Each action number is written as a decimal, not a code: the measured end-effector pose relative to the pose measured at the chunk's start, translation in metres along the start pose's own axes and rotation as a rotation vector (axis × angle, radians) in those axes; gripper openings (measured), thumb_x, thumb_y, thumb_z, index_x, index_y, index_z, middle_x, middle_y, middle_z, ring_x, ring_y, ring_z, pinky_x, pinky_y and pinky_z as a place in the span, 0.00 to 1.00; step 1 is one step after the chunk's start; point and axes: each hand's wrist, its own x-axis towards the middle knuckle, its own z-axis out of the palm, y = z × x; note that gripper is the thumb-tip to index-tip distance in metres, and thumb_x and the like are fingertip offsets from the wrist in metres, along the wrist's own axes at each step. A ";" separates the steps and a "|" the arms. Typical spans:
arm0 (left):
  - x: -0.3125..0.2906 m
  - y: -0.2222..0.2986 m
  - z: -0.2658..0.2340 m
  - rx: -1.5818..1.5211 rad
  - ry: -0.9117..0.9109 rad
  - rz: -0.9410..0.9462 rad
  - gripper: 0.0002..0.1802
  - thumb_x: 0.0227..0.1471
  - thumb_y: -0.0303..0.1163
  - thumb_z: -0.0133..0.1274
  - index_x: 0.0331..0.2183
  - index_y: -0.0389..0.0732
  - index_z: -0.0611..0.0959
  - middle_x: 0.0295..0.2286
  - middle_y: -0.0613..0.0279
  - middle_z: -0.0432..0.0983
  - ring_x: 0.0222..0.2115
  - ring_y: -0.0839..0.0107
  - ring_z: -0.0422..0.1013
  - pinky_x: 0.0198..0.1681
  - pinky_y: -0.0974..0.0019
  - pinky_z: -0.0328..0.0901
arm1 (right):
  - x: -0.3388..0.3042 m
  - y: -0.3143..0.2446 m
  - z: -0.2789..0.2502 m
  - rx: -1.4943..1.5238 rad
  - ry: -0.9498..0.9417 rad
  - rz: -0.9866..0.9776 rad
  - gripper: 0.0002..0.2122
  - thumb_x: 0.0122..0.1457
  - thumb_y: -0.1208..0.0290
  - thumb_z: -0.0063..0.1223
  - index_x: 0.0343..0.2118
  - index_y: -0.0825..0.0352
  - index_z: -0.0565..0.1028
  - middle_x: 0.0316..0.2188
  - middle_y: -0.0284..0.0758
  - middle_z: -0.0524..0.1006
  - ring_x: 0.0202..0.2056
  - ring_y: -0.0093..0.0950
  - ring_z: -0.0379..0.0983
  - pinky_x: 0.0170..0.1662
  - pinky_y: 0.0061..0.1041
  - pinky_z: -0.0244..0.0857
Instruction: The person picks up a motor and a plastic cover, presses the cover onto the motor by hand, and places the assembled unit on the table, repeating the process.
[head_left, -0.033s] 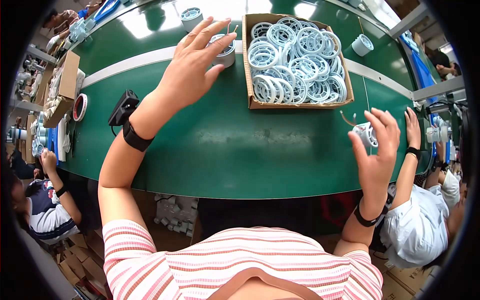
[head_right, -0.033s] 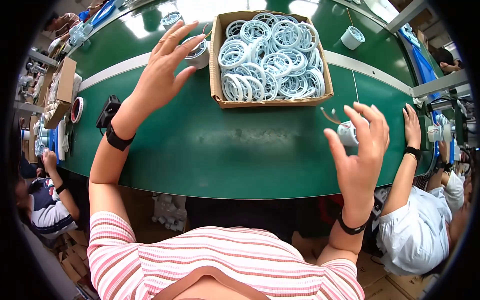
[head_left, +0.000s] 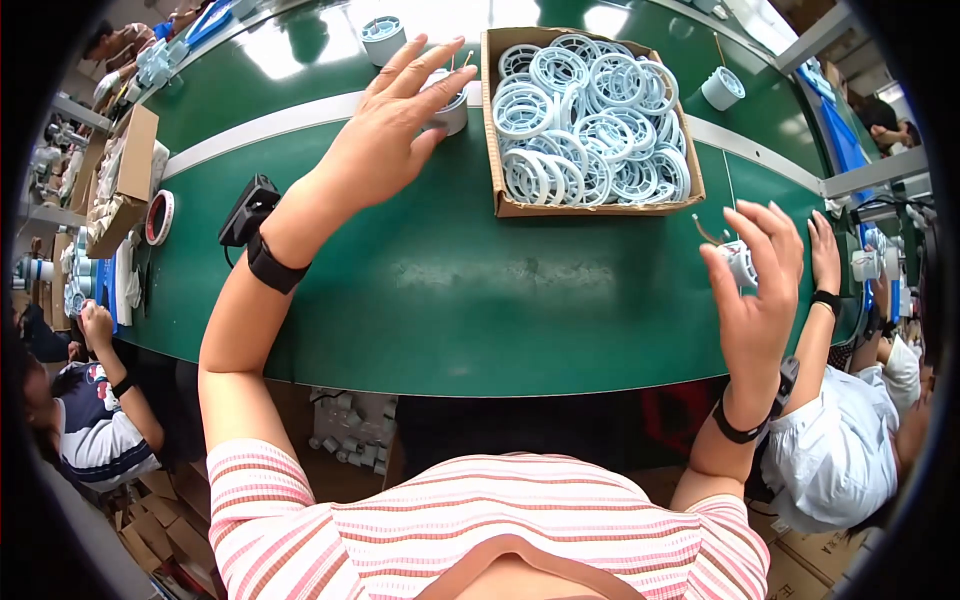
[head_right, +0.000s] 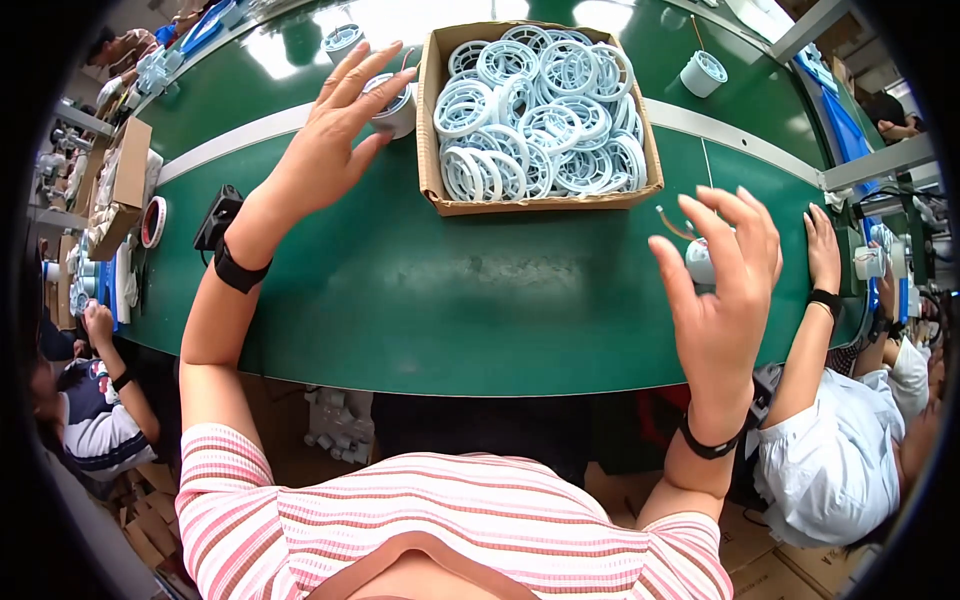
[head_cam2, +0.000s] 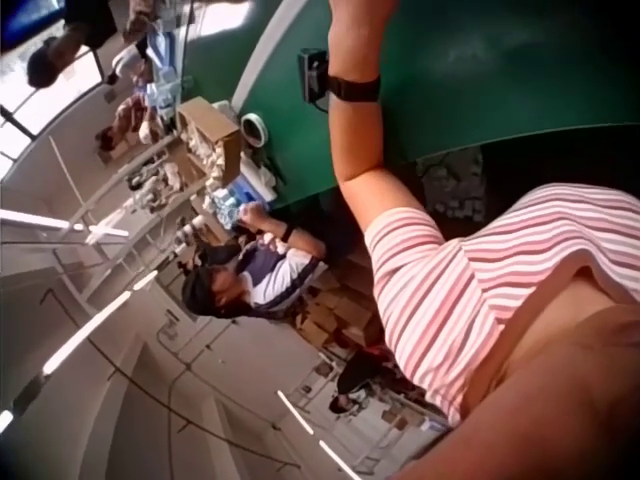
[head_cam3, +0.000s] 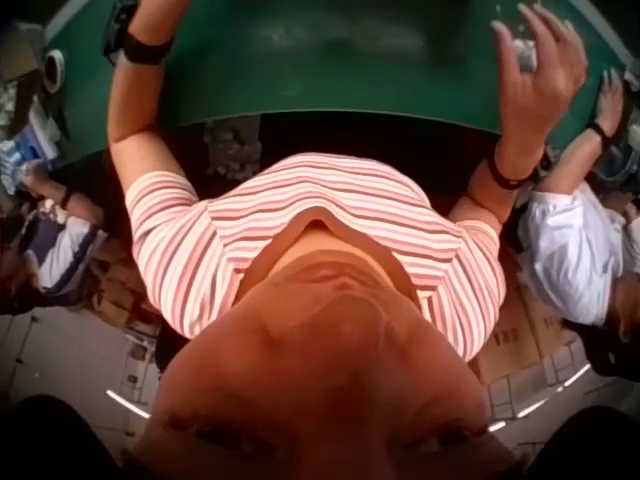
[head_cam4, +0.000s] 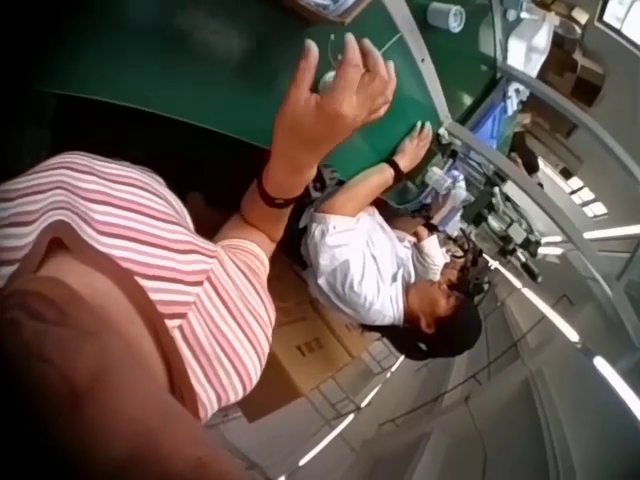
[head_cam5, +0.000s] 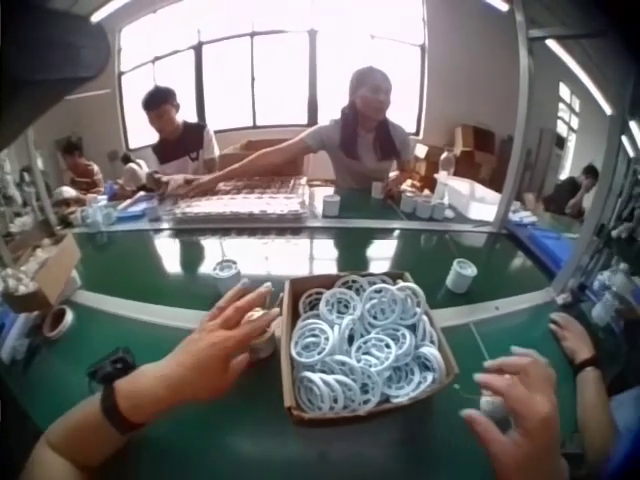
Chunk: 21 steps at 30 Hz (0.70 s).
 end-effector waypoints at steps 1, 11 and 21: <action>-0.004 -0.002 -0.001 0.000 0.002 0.009 0.25 0.47 0.25 0.63 0.49 0.41 0.78 0.45 0.57 0.74 0.45 0.55 0.71 0.50 0.58 0.69 | 0.013 0.002 0.005 -0.003 0.007 0.005 0.15 0.51 0.80 0.63 0.44 0.67 0.79 0.48 0.37 0.76 0.55 0.40 0.69 0.59 0.39 0.59; -0.017 0.081 -0.072 -0.249 -0.575 -0.200 0.38 0.43 0.23 0.65 0.57 0.34 0.71 0.49 0.52 0.71 0.49 0.52 0.66 0.53 0.56 0.65 | 0.091 0.021 0.077 0.148 -0.242 -0.483 0.10 0.52 0.76 0.64 0.38 0.63 0.81 0.41 0.35 0.76 0.48 0.39 0.72 0.53 0.35 0.64; -0.026 0.109 -0.057 -0.594 -0.601 -0.116 0.33 0.40 0.30 0.71 0.46 0.34 0.71 0.43 0.52 0.69 0.39 0.53 0.70 0.44 0.57 0.68 | 0.018 -0.031 -0.001 0.251 -0.321 -0.313 0.13 0.46 0.77 0.70 0.35 0.66 0.79 0.40 0.36 0.74 0.47 0.41 0.72 0.51 0.36 0.65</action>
